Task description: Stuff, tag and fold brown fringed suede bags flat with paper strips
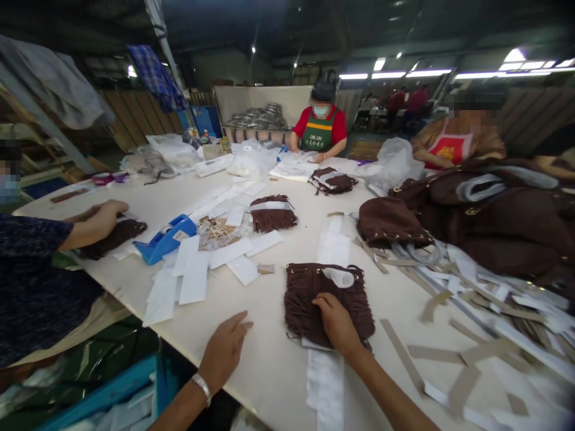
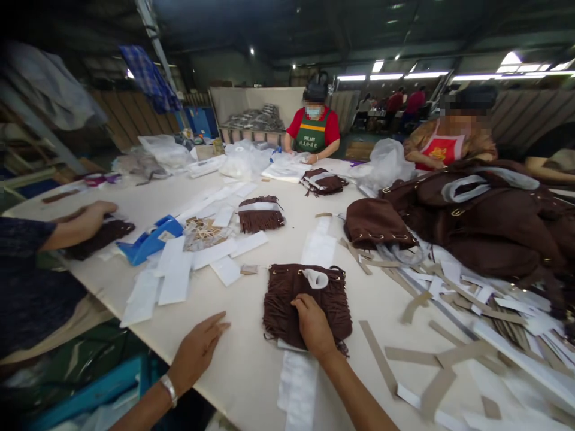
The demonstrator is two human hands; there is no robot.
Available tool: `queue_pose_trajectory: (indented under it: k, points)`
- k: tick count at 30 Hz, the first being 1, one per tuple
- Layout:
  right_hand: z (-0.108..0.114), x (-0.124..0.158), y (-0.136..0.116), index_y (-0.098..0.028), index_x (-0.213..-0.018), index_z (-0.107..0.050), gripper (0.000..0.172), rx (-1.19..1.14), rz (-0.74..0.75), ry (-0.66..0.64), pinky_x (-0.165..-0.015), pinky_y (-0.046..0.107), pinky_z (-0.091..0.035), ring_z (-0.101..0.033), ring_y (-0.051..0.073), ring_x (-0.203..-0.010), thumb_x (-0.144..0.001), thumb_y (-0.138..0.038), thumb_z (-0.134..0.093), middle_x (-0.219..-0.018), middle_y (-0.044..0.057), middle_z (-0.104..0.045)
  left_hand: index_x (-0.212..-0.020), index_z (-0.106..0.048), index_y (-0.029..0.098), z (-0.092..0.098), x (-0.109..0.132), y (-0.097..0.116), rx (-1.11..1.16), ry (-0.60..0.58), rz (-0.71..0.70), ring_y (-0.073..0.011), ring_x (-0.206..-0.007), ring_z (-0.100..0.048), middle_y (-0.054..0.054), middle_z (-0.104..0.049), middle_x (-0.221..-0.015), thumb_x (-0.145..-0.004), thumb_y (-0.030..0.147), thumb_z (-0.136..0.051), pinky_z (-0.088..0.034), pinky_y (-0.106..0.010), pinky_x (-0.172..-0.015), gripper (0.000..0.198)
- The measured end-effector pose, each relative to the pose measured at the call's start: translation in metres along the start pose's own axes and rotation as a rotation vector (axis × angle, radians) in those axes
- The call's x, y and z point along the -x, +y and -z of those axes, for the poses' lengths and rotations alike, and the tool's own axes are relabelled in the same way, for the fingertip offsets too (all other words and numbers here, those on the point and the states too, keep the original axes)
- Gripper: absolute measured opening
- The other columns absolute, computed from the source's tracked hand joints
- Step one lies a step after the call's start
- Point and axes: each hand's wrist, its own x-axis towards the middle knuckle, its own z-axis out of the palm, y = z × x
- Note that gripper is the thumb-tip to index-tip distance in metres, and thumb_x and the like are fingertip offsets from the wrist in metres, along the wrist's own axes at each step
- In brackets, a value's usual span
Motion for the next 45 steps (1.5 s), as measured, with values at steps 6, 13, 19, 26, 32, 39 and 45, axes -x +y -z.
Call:
queue_pose_trajectory:
  k: [6, 13, 19, 26, 32, 39, 45]
  points:
    - [0.000, -0.001, 0.001, -0.018, -0.110, -0.061, 0.035, -0.092, -0.033, 0.008, -0.098, 0.039, -0.046, -0.056, 0.020, -0.109, -0.088, -0.008, -0.036, -0.113, 0.009, -0.059, -0.135, -0.046, 0.018, -0.019, -0.057, 0.104, 0.158, -0.096, -0.165, -0.0168, -0.133, -0.041, -0.008, -0.049, -0.142, -0.095, 0.013, -0.033, -0.039, -0.035, -0.112, 0.043]
    - [0.003, 0.018, 0.023, -0.017, -0.124, -0.054, 0.038, 0.046, -0.071, 0.128, -0.099, 0.041, -0.046, -0.052, 0.023, -0.118, -0.089, -0.015, -0.039, -0.126, 0.013, -0.055, -0.151, -0.012, 0.015, -0.084, -0.088, 0.154, 0.061, -0.160, -0.207, -0.0280, -0.146, -0.009, -0.009, -0.010, -0.159, -0.093, 0.040, -0.046, -0.023, -0.048, -0.117, 0.072]
    - [0.003, 0.016, 0.030, -0.020, -0.120, -0.056, 0.034, 0.360, -0.195, 0.202, -0.100, 0.049, -0.037, -0.046, 0.029, -0.118, -0.089, -0.017, -0.042, -0.120, 0.013, -0.057, -0.149, -0.022, 0.014, -0.088, -0.080, 0.134, 0.056, -0.213, -0.215, -0.0303, -0.146, -0.009, -0.010, -0.011, -0.159, -0.091, 0.048, -0.046, -0.017, -0.050, -0.118, 0.072]
    - [0.003, 0.015, 0.020, -0.019, -0.124, -0.053, 0.036, 0.406, -0.321, 0.153, -0.092, 0.046, -0.039, -0.048, 0.029, -0.109, -0.091, -0.016, -0.040, -0.113, 0.013, -0.058, -0.149, -0.023, 0.017, -0.090, -0.088, 0.126, 0.053, -0.250, -0.303, -0.0294, -0.146, -0.012, -0.009, -0.016, -0.158, -0.091, 0.044, -0.048, -0.017, -0.050, -0.118, 0.069]
    - [-0.005, 0.026, 0.015, -0.021, -0.127, -0.052, 0.040, 0.479, -0.355, 0.179, -0.091, 0.049, -0.039, -0.046, 0.032, -0.109, -0.089, -0.015, -0.042, -0.119, 0.014, -0.055, -0.149, -0.025, 0.019, -0.088, -0.087, 0.123, 0.033, -0.248, -0.324, -0.0289, -0.145, -0.014, -0.008, -0.017, -0.158, -0.089, 0.039, -0.049, -0.019, -0.050, -0.117, 0.067]
    - [-0.007, 0.038, 0.009, -0.020, -0.131, -0.050, 0.044, 0.455, -0.317, 0.157, -0.092, 0.049, -0.040, -0.045, 0.032, -0.112, -0.088, -0.013, -0.043, -0.126, 0.013, -0.055, -0.150, -0.021, 0.019, -0.087, -0.073, 0.127, 0.026, -0.275, -0.325, -0.0304, -0.145, -0.016, -0.007, -0.015, -0.159, -0.088, 0.037, -0.050, -0.022, -0.051, -0.116, 0.070]
    - [-0.005, 0.042, 0.001, -0.021, -0.125, -0.054, 0.040, 0.410, -0.311, 0.194, -0.093, 0.048, -0.041, -0.046, 0.031, -0.113, -0.088, -0.012, -0.044, -0.125, 0.011, -0.057, -0.149, -0.025, 0.019, -0.093, -0.066, 0.127, 0.007, -0.250, -0.354, -0.0321, -0.143, -0.022, -0.008, -0.020, -0.157, -0.087, 0.035, -0.050, -0.028, -0.052, -0.112, 0.068]
